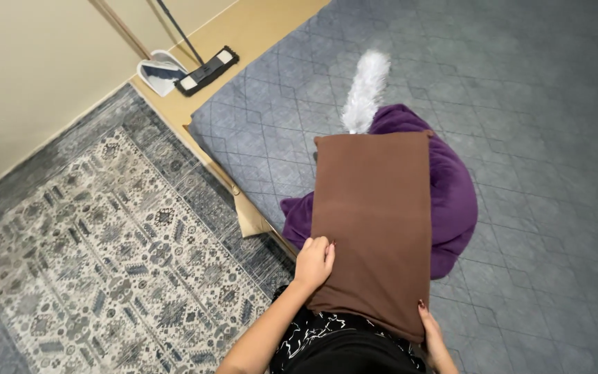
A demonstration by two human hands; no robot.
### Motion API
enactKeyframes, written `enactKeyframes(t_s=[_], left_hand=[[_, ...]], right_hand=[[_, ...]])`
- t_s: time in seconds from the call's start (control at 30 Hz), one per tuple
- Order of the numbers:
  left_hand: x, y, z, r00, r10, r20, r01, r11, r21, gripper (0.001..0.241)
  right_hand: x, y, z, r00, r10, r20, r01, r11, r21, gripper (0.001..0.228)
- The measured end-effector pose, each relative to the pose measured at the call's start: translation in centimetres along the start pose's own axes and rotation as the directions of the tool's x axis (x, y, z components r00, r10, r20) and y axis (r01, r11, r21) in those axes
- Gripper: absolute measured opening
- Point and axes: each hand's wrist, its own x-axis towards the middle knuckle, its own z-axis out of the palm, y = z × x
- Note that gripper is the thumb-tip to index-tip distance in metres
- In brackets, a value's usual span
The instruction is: Putting a pillow into a pillowcase and then dusting bedding with a feather duster.
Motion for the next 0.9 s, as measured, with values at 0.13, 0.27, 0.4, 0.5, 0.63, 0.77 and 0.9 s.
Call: enactKeyframes(t_s=[0.13, 0.27, 0.4, 0.5, 0.63, 0.77, 0.9], left_hand=[[-0.7, 1.5, -0.6, 0.998, -0.06, 0.035, 0.06, 0.998, -0.02, 0.018], [-2.5, 5.7, -2.4, 0.99, 0.112, 0.082, -0.108, 0.993, -0.051, 0.048], [-3.6, 7.9, -2.7, 0.925, 0.308, 0.224, -0.303, 0.951, -0.057, 0.11], [-2.3, 9.9, -4.1, 0.906, 0.364, 0.218, -0.35, 0.932, -0.098, 0.123], [-1.3, 13.4, -4.9, 0.856, 0.425, 0.294, -0.409, 0.905, -0.117, 0.127], [-2.2, 14.0, -3.2, 0.89, 0.353, 0.289, -0.363, 0.932, -0.021, 0.116], [-2.7, 13.8, -3.1, 0.9, 0.325, 0.292, -0.329, 0.944, -0.036, 0.11]], right_hand=[[-2.5, -3.2, 2.2, 0.988, 0.149, -0.039, -0.143, 0.982, 0.126, 0.073], [-4.0, -5.7, 3.1, 0.998, 0.046, -0.043, -0.042, 0.996, 0.084, 0.072], [-6.2, -8.7, 3.1, 0.992, -0.114, 0.053, 0.095, 0.956, 0.276, 0.062], [-6.8, -10.4, 2.5, 0.975, -0.201, 0.089, 0.145, 0.892, 0.427, 0.053], [-6.5, -9.8, 2.2, 0.953, -0.27, 0.141, 0.159, 0.837, 0.524, 0.046], [-5.5, -8.0, 2.0, 0.91, -0.368, 0.191, 0.204, 0.798, 0.567, 0.04], [-4.8, -6.3, 2.2, 0.913, -0.385, 0.133, 0.291, 0.846, 0.448, 0.032]])
